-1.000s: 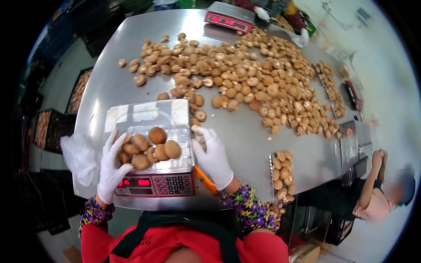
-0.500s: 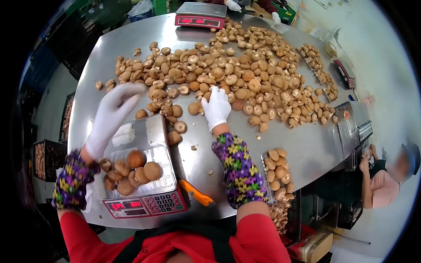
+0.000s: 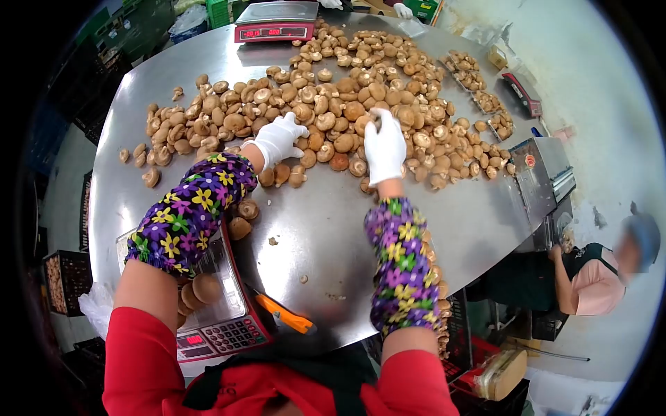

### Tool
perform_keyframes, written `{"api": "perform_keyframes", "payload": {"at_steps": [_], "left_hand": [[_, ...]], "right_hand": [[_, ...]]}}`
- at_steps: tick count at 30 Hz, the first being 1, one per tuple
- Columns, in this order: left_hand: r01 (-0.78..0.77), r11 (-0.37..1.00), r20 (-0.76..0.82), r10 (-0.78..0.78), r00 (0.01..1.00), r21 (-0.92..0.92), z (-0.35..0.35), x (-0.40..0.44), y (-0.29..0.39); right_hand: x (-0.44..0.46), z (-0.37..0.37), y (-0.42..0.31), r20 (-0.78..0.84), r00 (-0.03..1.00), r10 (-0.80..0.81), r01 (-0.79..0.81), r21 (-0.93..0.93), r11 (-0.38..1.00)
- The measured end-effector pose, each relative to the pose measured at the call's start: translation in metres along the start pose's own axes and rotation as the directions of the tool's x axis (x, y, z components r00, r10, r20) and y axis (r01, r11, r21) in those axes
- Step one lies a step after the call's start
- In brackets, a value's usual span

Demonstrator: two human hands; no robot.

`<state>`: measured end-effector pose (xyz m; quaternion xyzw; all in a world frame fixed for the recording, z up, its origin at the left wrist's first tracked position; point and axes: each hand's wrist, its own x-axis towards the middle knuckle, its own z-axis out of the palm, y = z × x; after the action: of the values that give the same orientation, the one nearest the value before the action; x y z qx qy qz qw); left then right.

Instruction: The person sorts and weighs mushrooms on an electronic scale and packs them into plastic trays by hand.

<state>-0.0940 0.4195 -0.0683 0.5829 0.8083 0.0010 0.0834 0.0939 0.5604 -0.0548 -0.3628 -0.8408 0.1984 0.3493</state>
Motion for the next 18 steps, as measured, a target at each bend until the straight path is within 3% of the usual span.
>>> {"api": "perform_keyframes", "payload": {"at_steps": [2,4,8,10,11,12,13,14,15,16,17,18], "left_hand": [[0.021,1.000,-0.016,-0.021,1.000,-0.012,0.005,0.002,-0.002],[0.042,0.999,-0.039,-0.043,0.998,-0.024,0.004,0.002,-0.003],[0.074,0.993,-0.071,-0.081,0.994,-0.097,0.020,0.002,-0.007],[0.060,0.998,-0.078,-0.061,0.995,-0.011,0.023,0.000,-0.006],[0.057,0.998,-0.059,-0.058,0.997,-0.026,0.017,-0.004,-0.003],[0.056,0.998,-0.060,-0.058,0.997,-0.027,0.013,-0.003,0.002],[0.066,0.998,-0.047,-0.065,0.997,0.013,0.009,-0.003,0.008],[0.077,0.996,-0.034,-0.075,0.997,0.052,0.008,-0.004,0.010],[0.059,0.995,-0.071,-0.053,0.996,0.086,0.008,-0.004,0.009],[0.062,0.994,-0.074,-0.056,0.996,0.087,0.005,-0.003,0.004],[0.048,0.998,-0.067,-0.050,0.997,-0.032,-0.006,-0.009,0.001],[0.036,0.988,-0.059,-0.045,0.997,-0.151,-0.012,-0.014,-0.006]], "right_hand": [[0.015,0.001,-0.002,0.134,0.991,0.027,0.013,-0.284,0.959],[0.028,0.017,0.021,0.339,0.941,-0.024,0.178,-0.431,0.885],[0.029,0.026,0.019,0.445,0.894,0.056,0.183,-0.476,0.860],[0.027,0.021,0.024,0.415,0.910,0.008,0.185,-0.422,0.887],[0.027,0.018,0.026,0.367,0.930,0.012,0.055,-0.172,0.983],[0.028,0.016,0.028,0.324,0.946,0.027,-0.062,0.098,0.993],[0.027,0.012,0.030,0.338,0.941,0.016,-0.157,0.396,0.905],[0.023,-0.004,0.019,0.413,0.907,0.084,-0.316,0.535,0.784],[0.021,-0.010,0.018,0.522,0.844,0.125,-0.501,0.682,0.532],[0.020,-0.016,0.016,0.630,0.767,0.122,-0.640,0.736,0.221],[0.016,-0.025,0.010,0.630,0.767,0.119,-0.640,0.736,0.222],[0.009,-0.036,-0.001,0.682,0.719,0.137,-0.693,0.718,0.060]]}}
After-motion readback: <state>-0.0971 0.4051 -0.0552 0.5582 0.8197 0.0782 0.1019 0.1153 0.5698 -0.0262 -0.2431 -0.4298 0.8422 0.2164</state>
